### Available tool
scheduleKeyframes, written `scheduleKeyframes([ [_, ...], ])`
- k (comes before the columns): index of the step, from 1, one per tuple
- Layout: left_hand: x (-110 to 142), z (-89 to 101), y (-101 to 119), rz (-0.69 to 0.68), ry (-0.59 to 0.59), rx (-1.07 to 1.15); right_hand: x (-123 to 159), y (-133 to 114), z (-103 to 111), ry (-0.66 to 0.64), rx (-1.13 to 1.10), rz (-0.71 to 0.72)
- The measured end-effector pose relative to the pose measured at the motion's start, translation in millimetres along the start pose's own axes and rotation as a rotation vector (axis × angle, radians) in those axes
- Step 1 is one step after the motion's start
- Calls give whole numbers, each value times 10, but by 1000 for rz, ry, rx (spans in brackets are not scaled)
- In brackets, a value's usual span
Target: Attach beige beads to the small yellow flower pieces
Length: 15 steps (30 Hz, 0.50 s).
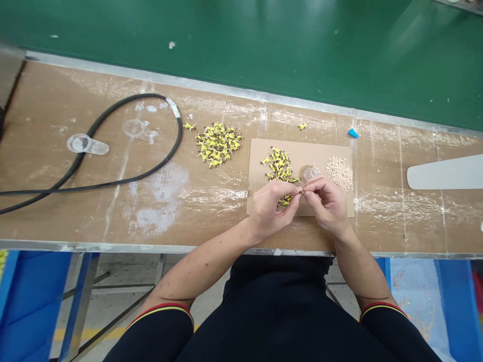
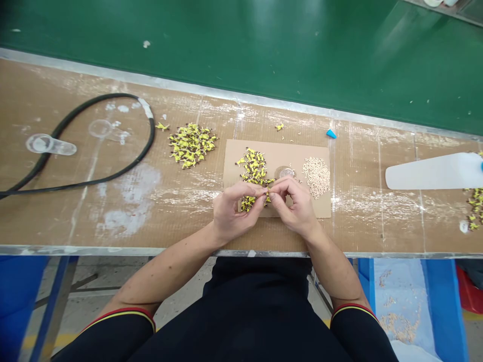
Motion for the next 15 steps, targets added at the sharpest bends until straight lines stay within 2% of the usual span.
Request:
scheduleKeyframes([
  [3,15,-1,-13,49,-2,23,2,-14,3,7,14,-10],
  [10,54,-12,-49,332,-25,171,8,-19,41,11,31,29],
  [15,41,5,-51,404,-34,184,-1,-28,50,-10,15,54],
])
Point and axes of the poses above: each hand's wrist, its own x-axis away from the middle knuckle, its own z-axis out of the back of the hand, y = z × x, the point moved 3 cm from there along -x, towards the middle knuckle, and after that the axes turned 6 degrees about y, right-handed, at the moved point
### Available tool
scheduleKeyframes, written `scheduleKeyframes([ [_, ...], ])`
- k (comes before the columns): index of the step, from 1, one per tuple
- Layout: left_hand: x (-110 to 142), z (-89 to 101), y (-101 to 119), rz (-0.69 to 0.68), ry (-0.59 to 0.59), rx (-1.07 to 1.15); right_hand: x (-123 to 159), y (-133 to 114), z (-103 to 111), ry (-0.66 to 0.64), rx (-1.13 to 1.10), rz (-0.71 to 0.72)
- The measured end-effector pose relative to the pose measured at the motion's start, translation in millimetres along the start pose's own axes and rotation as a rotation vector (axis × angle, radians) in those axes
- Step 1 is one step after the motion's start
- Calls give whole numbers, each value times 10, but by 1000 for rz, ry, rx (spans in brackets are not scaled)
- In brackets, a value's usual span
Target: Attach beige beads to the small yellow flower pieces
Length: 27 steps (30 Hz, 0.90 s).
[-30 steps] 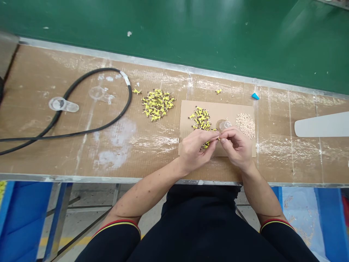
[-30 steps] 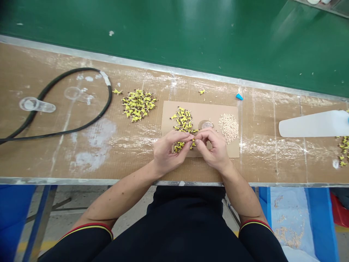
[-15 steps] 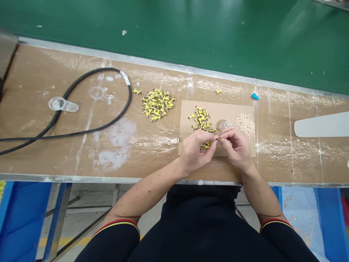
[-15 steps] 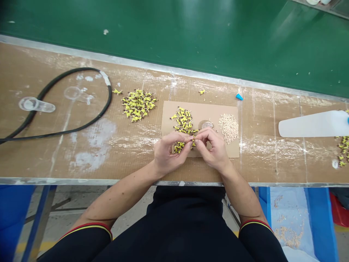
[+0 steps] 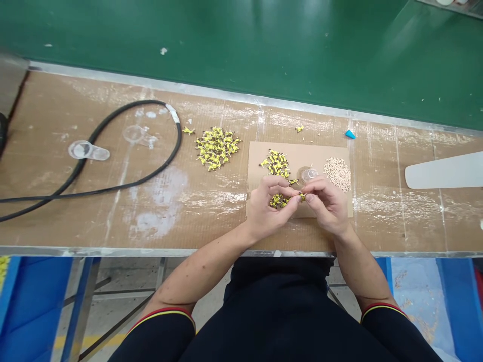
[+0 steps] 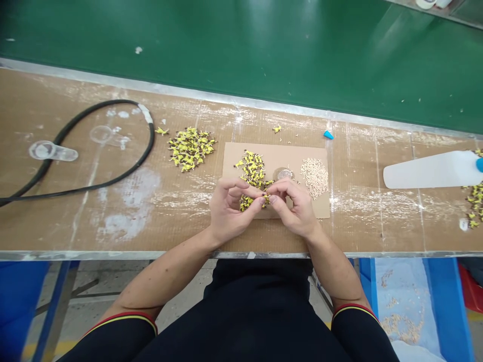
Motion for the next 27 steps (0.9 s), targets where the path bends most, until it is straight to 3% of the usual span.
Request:
scheduleKeyframes([
  [18,-80,31,23,-71,-15,-50,4,5,40,2,-55,-13],
  [20,-200,138,20,-112,30,-143,18,31,93,57,-58,-49],
  [23,-433,441,-43,-144,166,-345,42,100,195,173,-77,-74],
  [27,-675,945,-233,-47,359,-522,51,165,278,246,-90,-80],
])
Point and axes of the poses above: each hand's wrist, its own x-axis away from the middle knuckle, its own z-axis out of the back of the hand, y = z × x, the point moved 3 cm from there along -x, towards the middle knuckle, and after that the axes turned 6 degrees about y, right-handed, at the moved point
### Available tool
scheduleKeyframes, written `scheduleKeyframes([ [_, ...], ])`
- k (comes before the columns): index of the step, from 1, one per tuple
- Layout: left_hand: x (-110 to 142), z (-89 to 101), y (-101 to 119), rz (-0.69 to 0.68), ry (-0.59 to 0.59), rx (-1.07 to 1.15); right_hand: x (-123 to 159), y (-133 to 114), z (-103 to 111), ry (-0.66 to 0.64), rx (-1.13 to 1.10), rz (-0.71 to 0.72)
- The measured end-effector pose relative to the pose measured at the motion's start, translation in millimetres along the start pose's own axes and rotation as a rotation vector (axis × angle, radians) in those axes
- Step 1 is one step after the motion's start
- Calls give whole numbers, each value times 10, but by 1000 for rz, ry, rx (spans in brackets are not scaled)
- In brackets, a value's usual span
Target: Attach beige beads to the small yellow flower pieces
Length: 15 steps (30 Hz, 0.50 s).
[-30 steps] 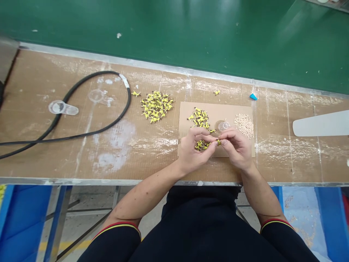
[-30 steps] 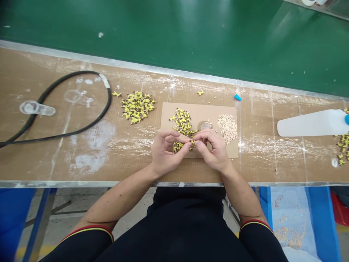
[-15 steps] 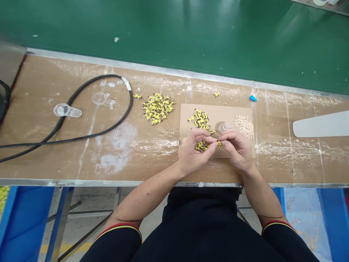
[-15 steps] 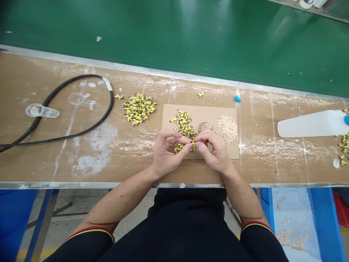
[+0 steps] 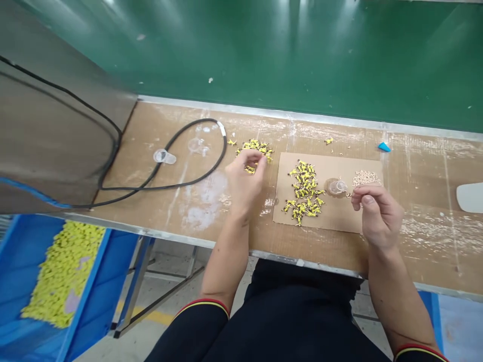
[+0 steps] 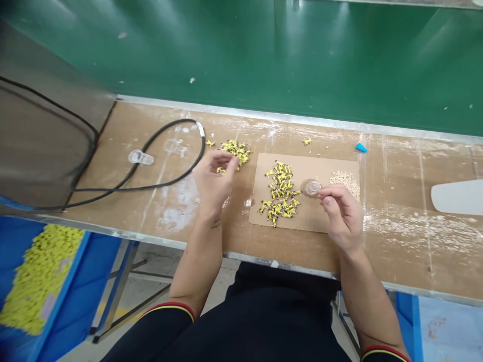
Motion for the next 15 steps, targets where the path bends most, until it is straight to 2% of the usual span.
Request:
scheduleKeyframes([
  [4,-166,98,-323,97,-3,-150,-1,-5,9,-7,38,10],
  [7,-214,123,-439,121,-27,-214,5,-1,7,-13,73,18],
  [11,-250,238,-450,83,113,-249,-26,23,68,14,127,30],
  [13,-244,286,-388,41,159,-223,-77,22,159,79,192,63],
  [15,-215,265,-264,-43,48,-160,-144,6,290,186,303,118],
])
Point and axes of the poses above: each hand's wrist, its own x-axis away from the middle knuckle, its own z-axis out of the back of the hand, y = z × x, the point moved 3 cm from there along -x, towards the middle knuckle, and after that the axes turned 6 degrees about y, right-handed, at the moved point
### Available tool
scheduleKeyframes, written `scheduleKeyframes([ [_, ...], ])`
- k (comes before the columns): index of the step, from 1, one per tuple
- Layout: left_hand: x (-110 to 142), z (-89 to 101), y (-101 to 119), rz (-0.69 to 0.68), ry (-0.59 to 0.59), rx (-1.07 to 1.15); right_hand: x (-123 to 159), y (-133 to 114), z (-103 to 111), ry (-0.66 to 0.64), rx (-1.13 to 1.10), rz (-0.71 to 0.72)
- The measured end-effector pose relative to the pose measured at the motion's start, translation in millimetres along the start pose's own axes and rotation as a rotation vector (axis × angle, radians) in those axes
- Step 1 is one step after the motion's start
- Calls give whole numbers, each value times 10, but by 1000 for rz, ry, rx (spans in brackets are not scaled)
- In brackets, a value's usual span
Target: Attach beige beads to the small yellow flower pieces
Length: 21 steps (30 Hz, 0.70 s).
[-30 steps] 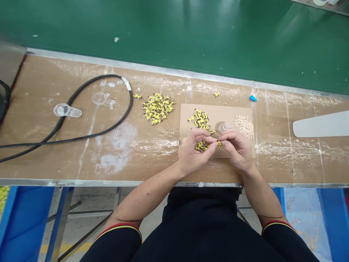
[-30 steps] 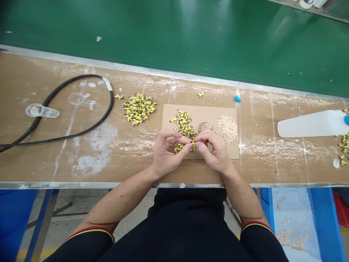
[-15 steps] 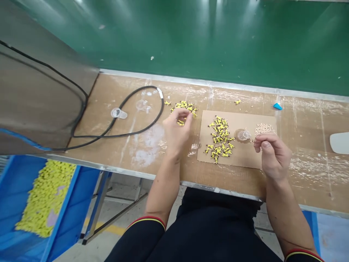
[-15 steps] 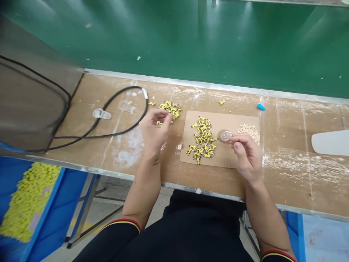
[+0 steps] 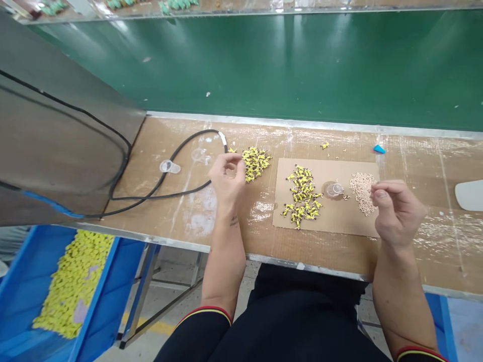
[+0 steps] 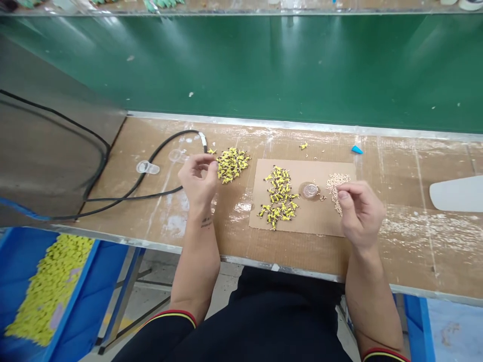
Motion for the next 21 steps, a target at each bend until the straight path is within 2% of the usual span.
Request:
scheduleKeyframes([
  [2,69,-63,190,-142,-273,84,-89,42,111,69,150,33],
  [3,121,-100,291,-216,-418,119,-127,72,150,60,226,34],
  [5,230,-166,453,-309,-640,147,-178,148,186,-38,348,10],
  [7,321,-227,542,-359,-770,132,-192,225,183,-175,417,-20],
  [9,382,-285,561,-397,-825,86,-183,274,168,-295,460,-31],
  [16,447,-408,484,-452,-869,-39,-166,281,148,-579,474,4],
  [21,474,-444,491,-418,-902,-39,-144,333,107,-651,493,34],
])
Point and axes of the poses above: each hand's wrist, its own x-axis away from the middle knuckle, its own z-axis out of the back of the hand, y = z × x, the point moved 3 cm from there along -x, towards the middle knuckle, and after that the axes turned 6 degrees about y, right-handed, at the moved point
